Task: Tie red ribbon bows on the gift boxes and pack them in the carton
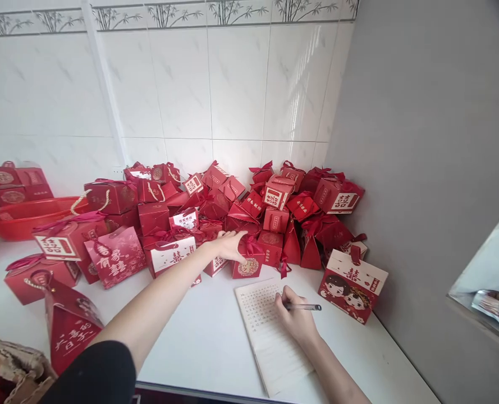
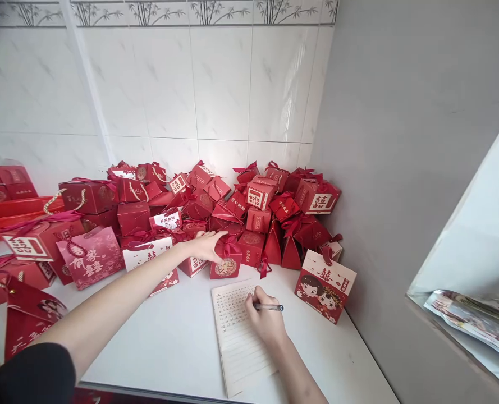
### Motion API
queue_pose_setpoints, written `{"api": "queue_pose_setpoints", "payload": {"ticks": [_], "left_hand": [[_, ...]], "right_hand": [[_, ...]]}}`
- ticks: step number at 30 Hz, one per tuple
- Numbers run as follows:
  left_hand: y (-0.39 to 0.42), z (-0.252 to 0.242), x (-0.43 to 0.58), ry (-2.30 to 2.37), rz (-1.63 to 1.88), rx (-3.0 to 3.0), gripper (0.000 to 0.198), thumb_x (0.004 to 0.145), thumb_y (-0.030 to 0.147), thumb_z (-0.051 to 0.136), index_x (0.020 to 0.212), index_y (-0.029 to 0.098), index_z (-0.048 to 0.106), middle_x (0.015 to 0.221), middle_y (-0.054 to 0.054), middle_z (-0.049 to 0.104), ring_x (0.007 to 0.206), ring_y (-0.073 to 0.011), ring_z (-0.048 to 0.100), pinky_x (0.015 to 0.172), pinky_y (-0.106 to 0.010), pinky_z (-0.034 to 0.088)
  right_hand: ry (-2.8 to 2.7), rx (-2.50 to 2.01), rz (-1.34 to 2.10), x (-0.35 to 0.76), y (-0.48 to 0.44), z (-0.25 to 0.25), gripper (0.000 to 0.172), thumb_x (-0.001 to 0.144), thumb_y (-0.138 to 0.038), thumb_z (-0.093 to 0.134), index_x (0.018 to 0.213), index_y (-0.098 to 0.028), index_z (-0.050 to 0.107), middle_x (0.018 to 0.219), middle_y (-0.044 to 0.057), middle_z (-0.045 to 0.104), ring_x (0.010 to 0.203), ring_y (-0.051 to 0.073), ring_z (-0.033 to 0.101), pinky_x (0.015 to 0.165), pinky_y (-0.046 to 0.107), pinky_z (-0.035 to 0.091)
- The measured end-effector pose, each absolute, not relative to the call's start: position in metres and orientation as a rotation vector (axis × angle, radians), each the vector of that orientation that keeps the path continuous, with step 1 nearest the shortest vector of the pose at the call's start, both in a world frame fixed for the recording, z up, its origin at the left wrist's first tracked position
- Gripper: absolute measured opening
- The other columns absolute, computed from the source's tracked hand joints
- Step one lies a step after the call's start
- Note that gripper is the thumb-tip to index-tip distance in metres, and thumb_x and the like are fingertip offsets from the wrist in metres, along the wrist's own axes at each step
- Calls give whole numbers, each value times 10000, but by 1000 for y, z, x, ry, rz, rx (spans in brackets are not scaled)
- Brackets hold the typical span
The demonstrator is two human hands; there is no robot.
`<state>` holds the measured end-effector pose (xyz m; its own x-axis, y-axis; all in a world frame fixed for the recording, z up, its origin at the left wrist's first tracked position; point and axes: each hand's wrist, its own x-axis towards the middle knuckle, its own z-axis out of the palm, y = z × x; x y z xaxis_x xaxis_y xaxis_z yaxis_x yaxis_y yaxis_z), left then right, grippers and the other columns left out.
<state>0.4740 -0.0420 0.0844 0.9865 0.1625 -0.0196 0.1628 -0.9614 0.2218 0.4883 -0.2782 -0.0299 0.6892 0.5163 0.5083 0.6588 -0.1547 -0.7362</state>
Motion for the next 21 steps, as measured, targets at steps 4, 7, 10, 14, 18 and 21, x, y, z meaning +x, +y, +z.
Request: {"api": "queue_pose_setpoints", "payload": {"ticks": [4, 7, 10, 14, 18, 21], "left_hand": [[-44, 99, 448, 291, 102, 2205, 901, 692, 712, 408, 1389, 175, 215, 1413, -183, 342, 1251, -336, 390, 1002, -462, 316], [-45, 109, 410, 175, -10, 1792, 842, 771, 713, 92, 1333, 130, 324, 1279, -169, 508, 1114, -277, 537, 951, -411, 401], [-49, 118, 362, 107, -1, 1482, 856, 748, 744, 120, 1327, 148, 323, 1219, -145, 557, 1065, -258, 563, 955, -399, 400], [-52, 123, 287, 217, 19, 1389, 877, 728, 759, 166, 1300, 120, 354, 1093, -149, 614, 959, -257, 601, 924, -409, 416], [-40, 120, 200, 461, 310, 1519, 627, 830, 562, 225, 1271, 142, 375, 1107, -113, 615, 1031, -240, 572, 903, -401, 435], [-24, 115, 125, 742, 700, 1658, 569, 778, 518, 407, 1216, 155, 410, 1127, -93, 609, 1083, -244, 545, 907, -385, 450]], "right_hand": [[-962, -1811, -187, 492, -277, -34, 347, 821, -413, 419, 599, -235, 220, 463, -37, 317, 421, 167, 319, 453, 293, 266], [-968, -1806, -219, 495, -277, -37, 357, 814, -435, 411, 586, -238, 220, 445, -42, 321, 401, 154, 324, 432, 276, 272], [-982, -1823, -286, 496, -276, -41, 362, 807, -458, 402, 567, -238, 243, 427, -40, 352, 382, 146, 359, 411, 257, 298], [-1070, -1878, -301, 492, -279, -45, 356, 789, -475, 406, 543, -242, 296, 402, -39, 373, 349, 149, 389, 385, 251, 324], [-1128, -1922, -309, 489, -291, -47, 368, 771, -528, 419, 537, -248, 376, 406, -33, 407, 342, 151, 418, 376, 251, 348], [-1104, -2006, -310, 491, -302, -53, 357, 758, -561, 465, 589, -247, 450, 473, -22, 479, 385, 149, 464, 403, 244, 372]]}}
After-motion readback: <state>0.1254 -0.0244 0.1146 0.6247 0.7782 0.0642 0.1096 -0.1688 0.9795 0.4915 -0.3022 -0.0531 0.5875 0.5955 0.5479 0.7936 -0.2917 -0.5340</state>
